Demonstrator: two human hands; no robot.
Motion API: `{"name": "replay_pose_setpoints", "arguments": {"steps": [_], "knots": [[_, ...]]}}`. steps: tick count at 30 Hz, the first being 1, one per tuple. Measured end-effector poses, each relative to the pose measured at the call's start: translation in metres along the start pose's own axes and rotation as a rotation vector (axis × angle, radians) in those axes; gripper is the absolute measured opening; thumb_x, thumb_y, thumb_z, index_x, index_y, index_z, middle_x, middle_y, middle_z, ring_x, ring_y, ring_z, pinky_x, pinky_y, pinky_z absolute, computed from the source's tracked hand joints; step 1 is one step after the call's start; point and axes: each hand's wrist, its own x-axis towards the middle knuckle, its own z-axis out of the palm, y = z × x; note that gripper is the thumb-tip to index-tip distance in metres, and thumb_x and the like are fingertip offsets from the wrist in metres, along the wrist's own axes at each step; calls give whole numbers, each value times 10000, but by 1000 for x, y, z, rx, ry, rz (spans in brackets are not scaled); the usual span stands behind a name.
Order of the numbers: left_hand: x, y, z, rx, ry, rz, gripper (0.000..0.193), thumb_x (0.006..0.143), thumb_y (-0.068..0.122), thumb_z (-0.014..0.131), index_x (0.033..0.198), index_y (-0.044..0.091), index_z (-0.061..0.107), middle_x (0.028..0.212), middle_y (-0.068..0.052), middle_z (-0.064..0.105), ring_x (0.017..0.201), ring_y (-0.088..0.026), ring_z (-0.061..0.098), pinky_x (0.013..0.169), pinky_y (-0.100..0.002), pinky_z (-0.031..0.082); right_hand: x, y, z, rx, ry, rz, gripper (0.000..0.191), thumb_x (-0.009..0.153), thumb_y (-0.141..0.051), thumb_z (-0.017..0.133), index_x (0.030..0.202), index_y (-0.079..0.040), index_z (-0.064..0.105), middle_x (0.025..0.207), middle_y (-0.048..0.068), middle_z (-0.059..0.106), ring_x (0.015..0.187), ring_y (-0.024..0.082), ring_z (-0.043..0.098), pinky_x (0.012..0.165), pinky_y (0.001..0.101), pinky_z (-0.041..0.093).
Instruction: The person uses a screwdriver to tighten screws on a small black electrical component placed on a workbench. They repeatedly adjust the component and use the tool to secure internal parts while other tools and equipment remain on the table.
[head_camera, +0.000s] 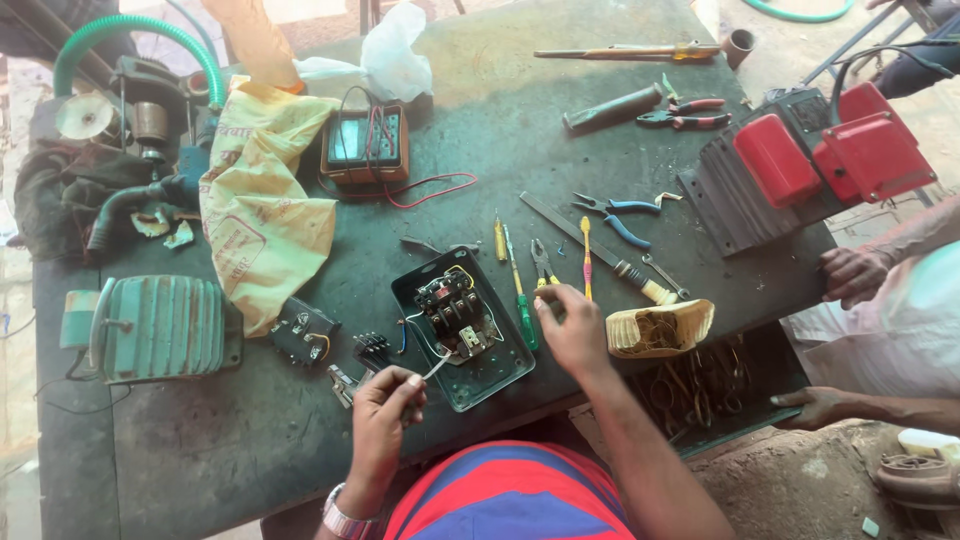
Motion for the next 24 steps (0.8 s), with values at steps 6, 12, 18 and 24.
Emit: {"name": "replay_pose_setpoints", "arguments": {"steps": [6, 12, 18, 24], "knots": [[8, 3, -1, 8, -13, 118, 179, 984, 164, 600, 917, 18, 678, 816, -44, 714, 623, -88, 640, 537, -211, 441, 17, -6, 21, -757, -155, 5, 372, 831, -482, 763, 912, -120, 735, 885, 124, 725, 874, 333, 707, 752, 485, 550], [14, 25, -11, -20, -6, 212, 195, 976, 120, 542, 969, 8, 702, 914, -66, 725, 698, -91, 661, 569, -220, 459, 22, -22, -1, -722, -5, -71, 350, 813, -389, 762, 922, -61, 704, 1019, 172, 650, 900, 365, 683, 765, 493, 557], [34, 51, -11, -132, -133, 287, 162, 968, 98, 524, 840, 12, 576, 1234, -180, 723, 781, -131, 719, 630, -242, 533, 27, -70, -39, -535, 168, -246, 147, 852, -138, 802, 924, -52, 707, 990, 145, 669, 869, 321, 695, 749, 444, 561], [48, 60, -2, -323, -257, 227, 123, 920, 87, 499, 855, 2, 558, 1403, -259, 632, 665, -143, 658, 627, -268, 558, 9, -109, -45, 321, 344, -536, 297, 1121, -24, 687, 1369, 3, 527, 1216, 138, 673, 1079, 158, 702, 877, 278, 627]]}}
